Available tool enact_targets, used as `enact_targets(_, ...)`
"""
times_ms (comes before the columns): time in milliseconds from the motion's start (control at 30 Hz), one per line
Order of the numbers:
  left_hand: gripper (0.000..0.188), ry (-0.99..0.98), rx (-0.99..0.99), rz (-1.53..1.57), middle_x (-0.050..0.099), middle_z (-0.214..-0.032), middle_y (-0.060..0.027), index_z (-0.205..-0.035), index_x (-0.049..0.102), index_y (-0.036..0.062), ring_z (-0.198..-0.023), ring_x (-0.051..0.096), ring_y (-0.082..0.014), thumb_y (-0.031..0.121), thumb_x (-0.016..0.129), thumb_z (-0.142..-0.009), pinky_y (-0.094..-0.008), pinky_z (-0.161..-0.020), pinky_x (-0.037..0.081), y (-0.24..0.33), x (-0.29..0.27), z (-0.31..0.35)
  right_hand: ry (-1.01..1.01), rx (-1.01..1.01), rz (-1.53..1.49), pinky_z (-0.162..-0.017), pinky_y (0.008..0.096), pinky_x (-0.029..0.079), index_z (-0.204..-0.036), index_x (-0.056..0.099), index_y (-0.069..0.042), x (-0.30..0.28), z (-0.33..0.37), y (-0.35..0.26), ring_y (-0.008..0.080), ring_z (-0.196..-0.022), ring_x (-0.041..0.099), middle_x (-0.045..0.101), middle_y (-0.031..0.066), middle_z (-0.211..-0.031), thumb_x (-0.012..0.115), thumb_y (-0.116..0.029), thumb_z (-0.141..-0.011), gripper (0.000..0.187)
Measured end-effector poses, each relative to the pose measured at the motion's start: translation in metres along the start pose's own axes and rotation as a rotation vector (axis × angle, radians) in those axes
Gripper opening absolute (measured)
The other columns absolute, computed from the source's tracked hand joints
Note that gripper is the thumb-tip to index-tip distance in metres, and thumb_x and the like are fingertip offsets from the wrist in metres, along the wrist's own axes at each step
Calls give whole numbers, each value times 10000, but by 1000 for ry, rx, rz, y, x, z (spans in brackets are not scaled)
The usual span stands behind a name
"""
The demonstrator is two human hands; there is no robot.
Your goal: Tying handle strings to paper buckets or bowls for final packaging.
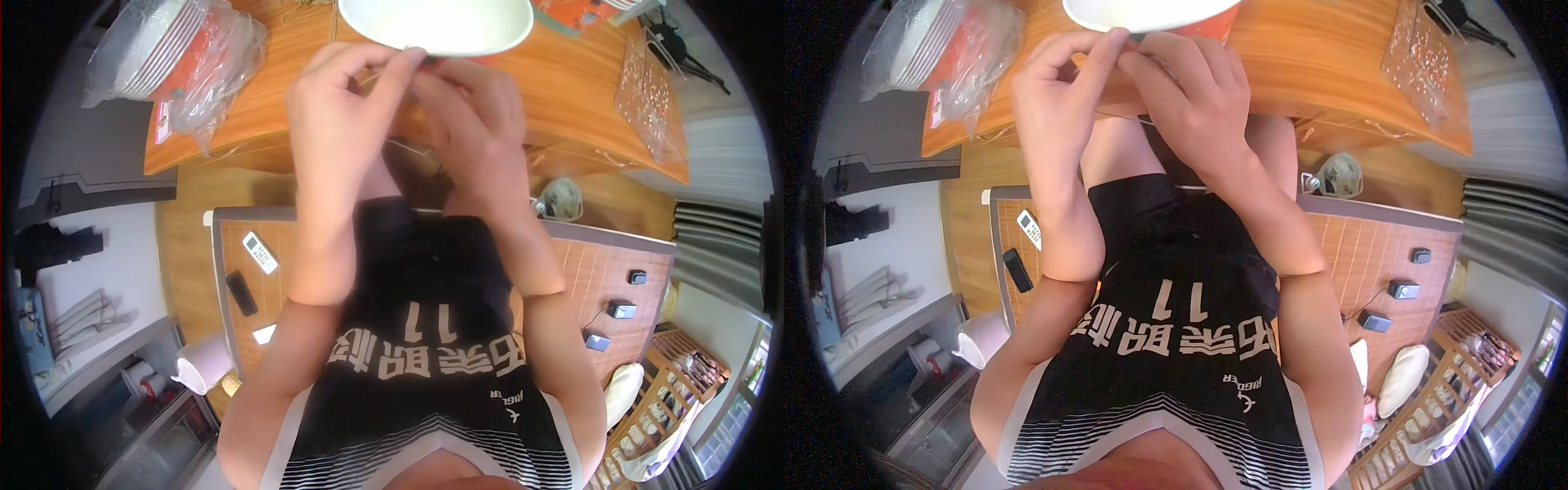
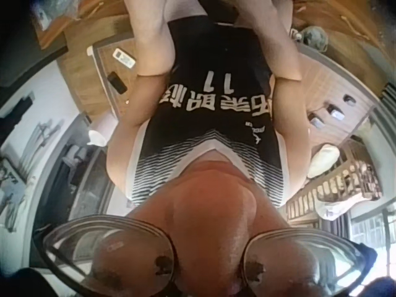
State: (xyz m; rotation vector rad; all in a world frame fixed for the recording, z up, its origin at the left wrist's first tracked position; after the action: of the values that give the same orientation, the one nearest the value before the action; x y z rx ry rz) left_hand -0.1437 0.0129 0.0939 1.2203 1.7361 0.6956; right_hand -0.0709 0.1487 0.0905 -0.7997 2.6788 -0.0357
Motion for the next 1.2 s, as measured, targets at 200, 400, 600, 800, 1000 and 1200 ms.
enact_targets(200, 167, -6, 155, -275, 713, -815, -133, -889, 756, 4, -725, 690, -282, 158, 798, -840, -336, -680, 521, 31, -11, -2, 47, -46, -13, -696, 320, 468, -1012, 737, -135, 5, 4, -2, 193, -841, 625, 651, -21, -1008, 695, -141, -719, 296)
enact_targets(400, 144, -30, 137, -297, 742, -830, -114, -909, 770, 25, -720, 711, -234, 147, 801, -839, -311, -692, 529, 31, -12, -4, 67, 32, -147, -707, 340, 493, -997, 734, -117, 11, 6, 0, 222, -862, 645, 662, 9, -997, 707, -112, -756, 243)
enact_targets(600, 149, -62, -111, 189, 771, -889, -93, -1011, 731, -23, -790, 716, -114, 106, 732, -937, -228, -685, 527, -18, -8, -1, -123, 866, -935, -848, 345, 553, -1195, 683, -68, 54, 45, 21, 238, -992, 680, 689, 88, -1154, 625, -206, -1009, 238)
enact_targets(800, 202, -199, -292, 494, 767, -962, -123, -1110, 659, -29, -837, 696, -111, 143, 669, -1004, -238, -713, 546, -30, 5, 0, -101, 1467, -1750, -1031, 393, 473, -1360, 549, -32, 93, 62, -7, 231, -1224, 582, 590, 105, -1371, 425, -350, -1094, 433)
enact_targets(1000, 150, -240, -340, 509, 756, -893, -135, -1078, 568, -22, -579, 660, -133, 119, 595, -1034, -240, -495, 510, -29, 11, 3, 27, 1550, -2056, -1102, 393, 373, -1295, 558, -51, 103, 48, -17, 209, -1252, 522, 591, 81, -1317, 428, -380, -1069, 420)
enact_targets(1200, 148, -136, -225, 169, 746, -884, -113, -1059, 585, -15, -618, 663, -140, 123, 625, -1024, -283, -515, 532, -26, -1, -1, 212, 1564, -2043, -1073, 380, 393, -1266, 587, -38, 97, 53, -5, 192, -1199, 545, 598, 60, -1289, 508, -260, -1028, 335)
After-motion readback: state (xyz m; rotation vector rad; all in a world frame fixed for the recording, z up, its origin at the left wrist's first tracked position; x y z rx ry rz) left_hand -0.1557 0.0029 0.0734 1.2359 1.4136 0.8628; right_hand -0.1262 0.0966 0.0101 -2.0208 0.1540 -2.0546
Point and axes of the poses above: each hand's wrist, its own z-axis away from the middle knuckle, its own x-axis out of the palm, y = z × x, the point moved 10 cm from there along -z, towards the middle knuckle
